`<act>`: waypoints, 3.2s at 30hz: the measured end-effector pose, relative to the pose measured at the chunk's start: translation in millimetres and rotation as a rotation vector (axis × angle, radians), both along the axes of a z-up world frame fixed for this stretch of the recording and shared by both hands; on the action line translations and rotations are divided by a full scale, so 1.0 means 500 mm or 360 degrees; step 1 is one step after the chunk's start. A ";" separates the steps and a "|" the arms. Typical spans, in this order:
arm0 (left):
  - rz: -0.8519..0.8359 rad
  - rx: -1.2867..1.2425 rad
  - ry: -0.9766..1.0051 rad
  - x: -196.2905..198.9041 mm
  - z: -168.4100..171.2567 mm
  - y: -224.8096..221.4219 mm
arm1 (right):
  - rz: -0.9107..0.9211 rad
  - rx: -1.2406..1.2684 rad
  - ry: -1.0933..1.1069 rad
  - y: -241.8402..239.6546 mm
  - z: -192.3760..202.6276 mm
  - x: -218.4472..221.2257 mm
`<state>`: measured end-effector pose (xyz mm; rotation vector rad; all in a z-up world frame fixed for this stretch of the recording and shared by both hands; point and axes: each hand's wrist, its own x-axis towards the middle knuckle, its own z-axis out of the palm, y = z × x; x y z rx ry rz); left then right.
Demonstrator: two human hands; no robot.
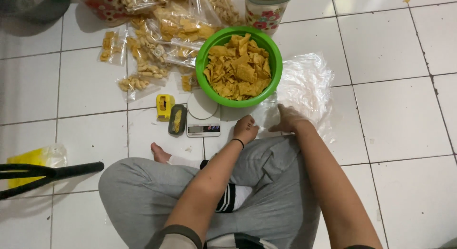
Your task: Packing chips from a bowl into small plastic bags and weighing them on a digital scale.
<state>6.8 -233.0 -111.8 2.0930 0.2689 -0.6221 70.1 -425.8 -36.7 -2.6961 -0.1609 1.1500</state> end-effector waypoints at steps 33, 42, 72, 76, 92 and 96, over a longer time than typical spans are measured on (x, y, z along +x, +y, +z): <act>0.0547 -0.1147 0.0231 0.081 0.148 -0.179 | -0.2321 0.1331 -0.1029 -0.172 -0.078 0.017; 0.0668 -0.1702 0.0117 0.006 0.229 -0.014 | -0.1409 0.2067 -0.0519 -0.074 0.121 -0.085; 0.0645 -0.0418 -0.0461 -0.059 0.056 0.378 | -0.1054 0.1878 0.0456 0.182 0.157 -0.142; 0.0652 0.0051 -0.0667 -0.092 0.162 0.359 | -0.1007 0.1722 0.0326 0.185 0.098 -0.128; -0.0041 -0.0241 -0.0612 -0.185 0.316 0.246 | -0.0557 0.1828 0.0085 0.247 -0.082 -0.154; -0.0071 -0.0277 -0.0561 -0.166 0.315 0.259 | -0.0814 0.0957 0.0163 0.302 -0.044 -0.176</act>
